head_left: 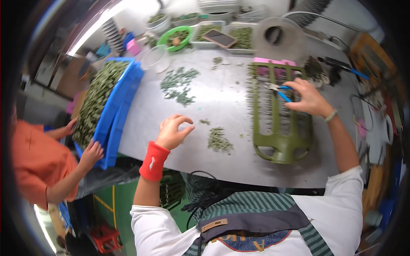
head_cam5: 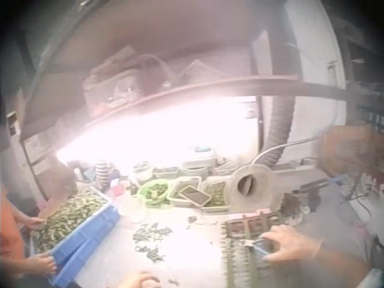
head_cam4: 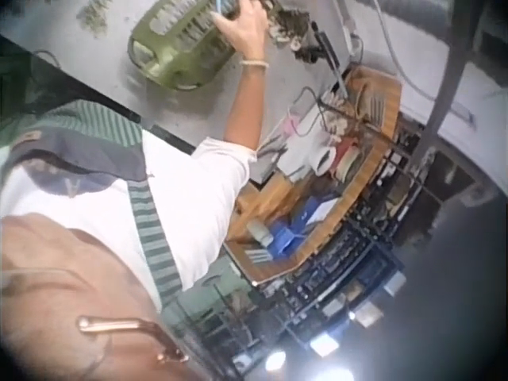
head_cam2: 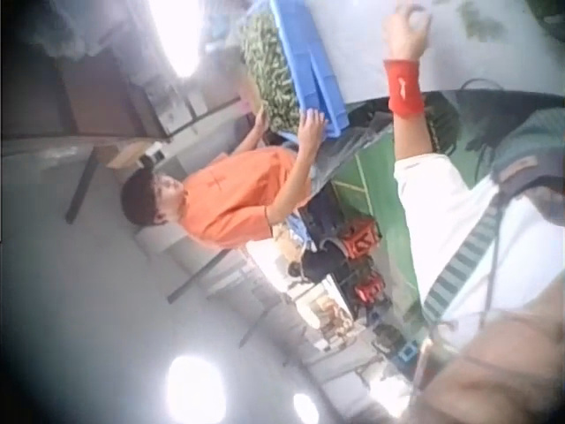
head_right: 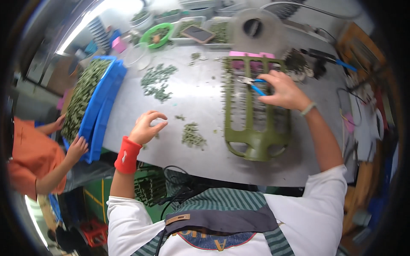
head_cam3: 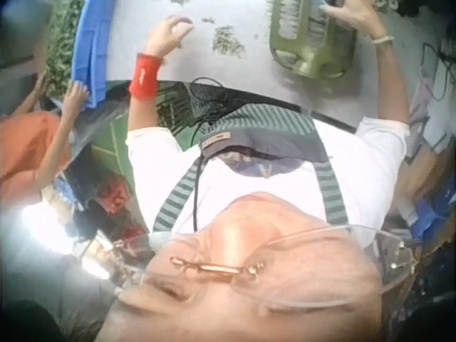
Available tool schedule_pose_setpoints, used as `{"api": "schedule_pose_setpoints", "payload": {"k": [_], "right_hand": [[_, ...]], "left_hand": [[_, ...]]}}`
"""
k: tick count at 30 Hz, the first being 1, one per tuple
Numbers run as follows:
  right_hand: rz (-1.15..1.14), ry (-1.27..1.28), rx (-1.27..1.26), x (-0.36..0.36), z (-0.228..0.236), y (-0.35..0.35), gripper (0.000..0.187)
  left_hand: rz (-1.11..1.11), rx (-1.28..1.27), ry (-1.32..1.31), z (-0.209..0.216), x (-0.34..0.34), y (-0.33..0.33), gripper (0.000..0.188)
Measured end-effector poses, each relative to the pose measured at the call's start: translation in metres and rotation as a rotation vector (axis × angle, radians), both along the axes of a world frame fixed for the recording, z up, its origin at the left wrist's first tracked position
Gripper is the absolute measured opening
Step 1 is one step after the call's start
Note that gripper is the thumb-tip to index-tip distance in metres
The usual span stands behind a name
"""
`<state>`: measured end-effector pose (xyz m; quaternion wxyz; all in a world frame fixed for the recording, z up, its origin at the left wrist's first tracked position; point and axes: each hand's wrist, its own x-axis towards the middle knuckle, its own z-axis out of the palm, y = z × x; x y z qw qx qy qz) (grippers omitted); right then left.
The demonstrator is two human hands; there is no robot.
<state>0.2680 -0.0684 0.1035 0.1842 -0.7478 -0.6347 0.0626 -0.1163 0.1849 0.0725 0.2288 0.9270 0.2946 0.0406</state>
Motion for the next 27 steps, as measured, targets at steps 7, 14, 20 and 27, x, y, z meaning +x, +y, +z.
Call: {"api": "schedule_pose_setpoints", "payload": {"k": [7,14,20,27], "right_hand": [[-0.086,-0.01,0.014,0.0,-0.011,0.014,0.057],[-0.079,0.004,0.064,0.001,-0.009,0.007,0.056],[-0.102,0.114,0.043,-0.012,0.002,0.003,0.054],[-0.076,0.159,0.062,-0.021,0.013,-0.007,0.053]], "left_hand": [[-0.227,-0.188,-0.152,0.015,0.085,-0.025,0.023],[-0.313,-0.219,-0.303,-0.002,0.113,-0.034,0.028],[0.195,-0.158,-0.4,-0.026,0.021,0.046,0.052],[0.889,-0.457,-0.508,-0.028,-0.053,0.186,0.101]]}}
